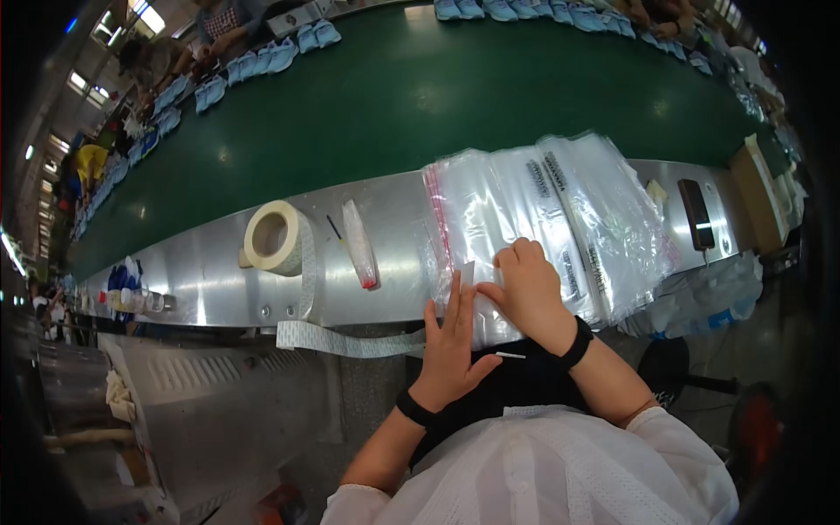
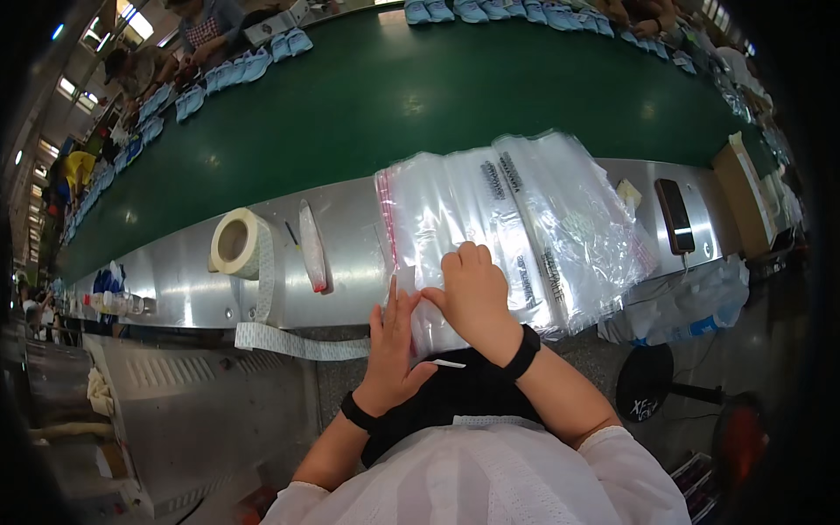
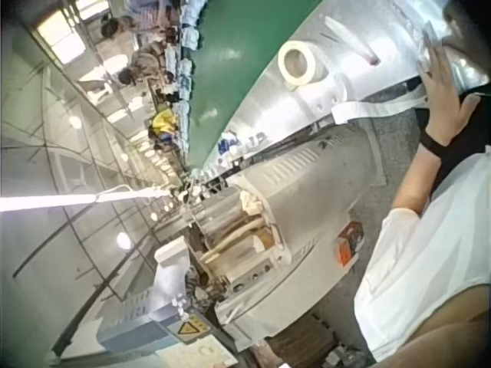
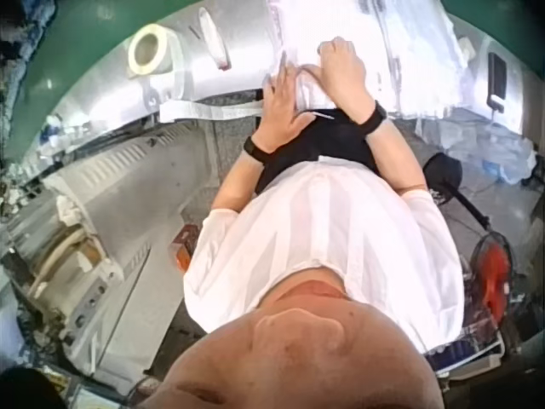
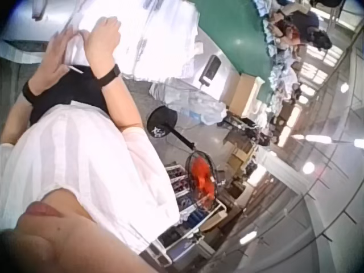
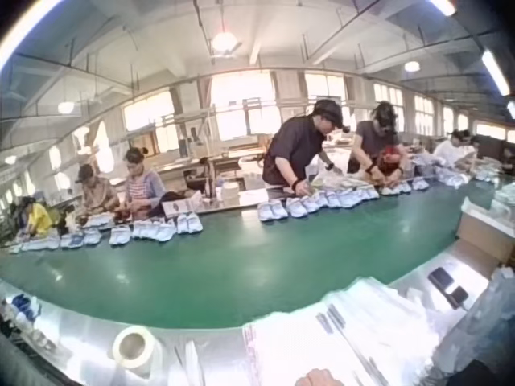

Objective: The person applies adhesive labels to a stack of clear plastic bags on a factory assembly line. They repeatedly tear labels from a roll, peel the backing, and stick them onto the bags. The person works continuously at a metal workstation with a conveyor belt visible in the background.

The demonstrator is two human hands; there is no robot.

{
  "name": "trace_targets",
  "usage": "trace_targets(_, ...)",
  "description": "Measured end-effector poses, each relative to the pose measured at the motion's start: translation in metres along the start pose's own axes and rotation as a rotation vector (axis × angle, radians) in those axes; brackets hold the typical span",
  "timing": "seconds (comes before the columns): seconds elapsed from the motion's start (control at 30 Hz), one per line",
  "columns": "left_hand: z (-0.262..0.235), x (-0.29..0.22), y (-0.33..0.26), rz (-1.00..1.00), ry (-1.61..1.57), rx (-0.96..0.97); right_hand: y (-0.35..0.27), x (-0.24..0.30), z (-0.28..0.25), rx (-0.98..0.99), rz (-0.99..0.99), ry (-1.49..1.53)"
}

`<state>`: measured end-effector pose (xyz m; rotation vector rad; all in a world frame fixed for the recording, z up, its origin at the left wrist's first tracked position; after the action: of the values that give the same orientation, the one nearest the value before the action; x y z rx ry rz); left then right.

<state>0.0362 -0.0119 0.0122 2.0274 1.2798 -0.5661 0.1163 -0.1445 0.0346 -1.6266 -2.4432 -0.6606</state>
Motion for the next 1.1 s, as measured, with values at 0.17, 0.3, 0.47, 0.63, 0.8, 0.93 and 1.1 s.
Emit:
trace_targets(0.17, 0.018, 0.003, 0.001, -0.037, 0.024, -0.045, 0.002, -0.014, -0.005, -0.033, 0.044, 0.06)
trace_targets(0.3, 0.012, 0.006, 0.001, -0.025, -0.045, -0.116, 0.002, -0.019, 0.009, -0.001, 0.112, 0.082)
trace_targets(0.47, 0.011, 0.005, 0.002, 0.026, -0.078, -0.178, 0.012, 0.0, 0.002, -0.144, -0.01, -0.019)
trace_targets(0.63, 0.015, 0.003, 0.005, -0.011, -0.062, -0.144, 0.011, -0.009, 0.004, -0.139, -0.011, 0.012)
trace_targets(0.8, 0.016, 0.005, -0.001, -0.047, -0.107, -0.159, 0.012, -0.011, 0.013, -0.137, -0.021, -0.029)
trace_targets(0.93, 0.02, 0.005, -0.005, -0.068, -0.008, -0.137, 0.013, 0.002, 0.006, -0.102, -0.032, -0.045)
trace_targets(1.1, 0.016, -0.006, -0.001, -0.022, 0.052, -0.186, 0.011, -0.004, 0.011, -0.163, -0.072, -0.114)
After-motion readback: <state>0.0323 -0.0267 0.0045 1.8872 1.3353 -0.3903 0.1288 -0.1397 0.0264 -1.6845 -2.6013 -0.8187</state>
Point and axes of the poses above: each hand's wrist, its own y-axis towards the middle knuckle, its own z-axis out of the palm, x = y × z, the point moved 4 cm from there along y, towards the middle knuckle, and after that the axes turned 2 degrees about -y, right-handed, at the moved point
